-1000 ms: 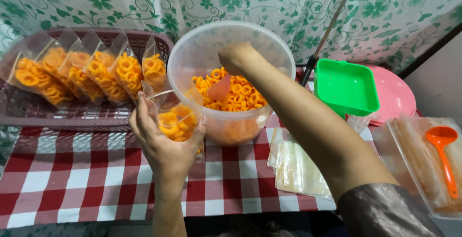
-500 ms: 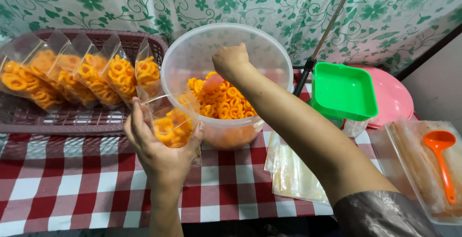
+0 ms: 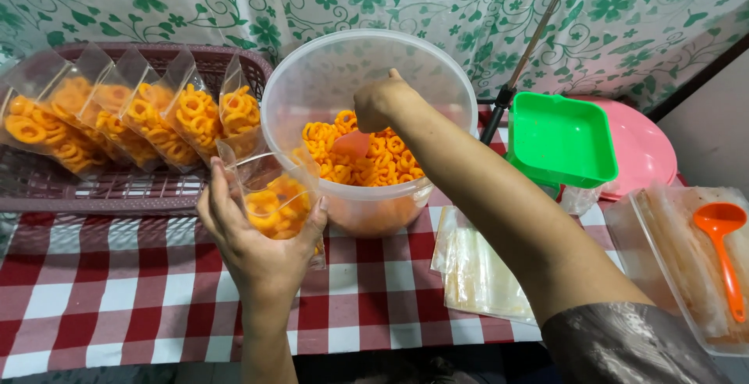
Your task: Scooping orange ring snacks from a large container into small plastic bags and sealing them.
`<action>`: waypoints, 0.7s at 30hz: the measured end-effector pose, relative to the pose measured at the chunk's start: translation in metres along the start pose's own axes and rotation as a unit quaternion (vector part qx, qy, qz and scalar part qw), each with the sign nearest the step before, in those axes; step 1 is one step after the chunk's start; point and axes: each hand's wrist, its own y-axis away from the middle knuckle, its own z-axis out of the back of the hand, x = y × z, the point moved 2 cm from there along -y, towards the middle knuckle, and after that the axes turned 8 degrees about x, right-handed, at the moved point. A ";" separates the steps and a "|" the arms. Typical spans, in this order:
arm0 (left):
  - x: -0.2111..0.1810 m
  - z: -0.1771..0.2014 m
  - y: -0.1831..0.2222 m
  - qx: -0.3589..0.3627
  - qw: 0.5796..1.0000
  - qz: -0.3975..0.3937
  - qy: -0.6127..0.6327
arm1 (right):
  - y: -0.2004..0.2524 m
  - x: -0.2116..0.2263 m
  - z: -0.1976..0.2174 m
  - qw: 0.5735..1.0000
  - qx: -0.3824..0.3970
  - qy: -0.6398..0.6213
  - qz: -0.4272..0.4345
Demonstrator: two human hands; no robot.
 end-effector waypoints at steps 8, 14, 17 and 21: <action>-0.001 -0.001 0.002 0.002 1.000 -0.017 0.009 | -0.018 -0.012 -0.005 0.999 -0.016 -0.020 -0.034; 0.000 0.000 0.003 0.002 1.000 -0.020 0.010 | -0.025 -0.004 -0.009 1.000 0.001 0.015 -0.008; 0.000 -0.002 0.003 0.004 1.000 -0.020 0.008 | -0.021 -0.003 -0.005 1.000 -0.002 -0.006 0.015; 0.000 -0.004 0.003 0.005 1.000 -0.014 0.000 | -0.015 0.001 -0.007 0.999 0.002 0.005 0.037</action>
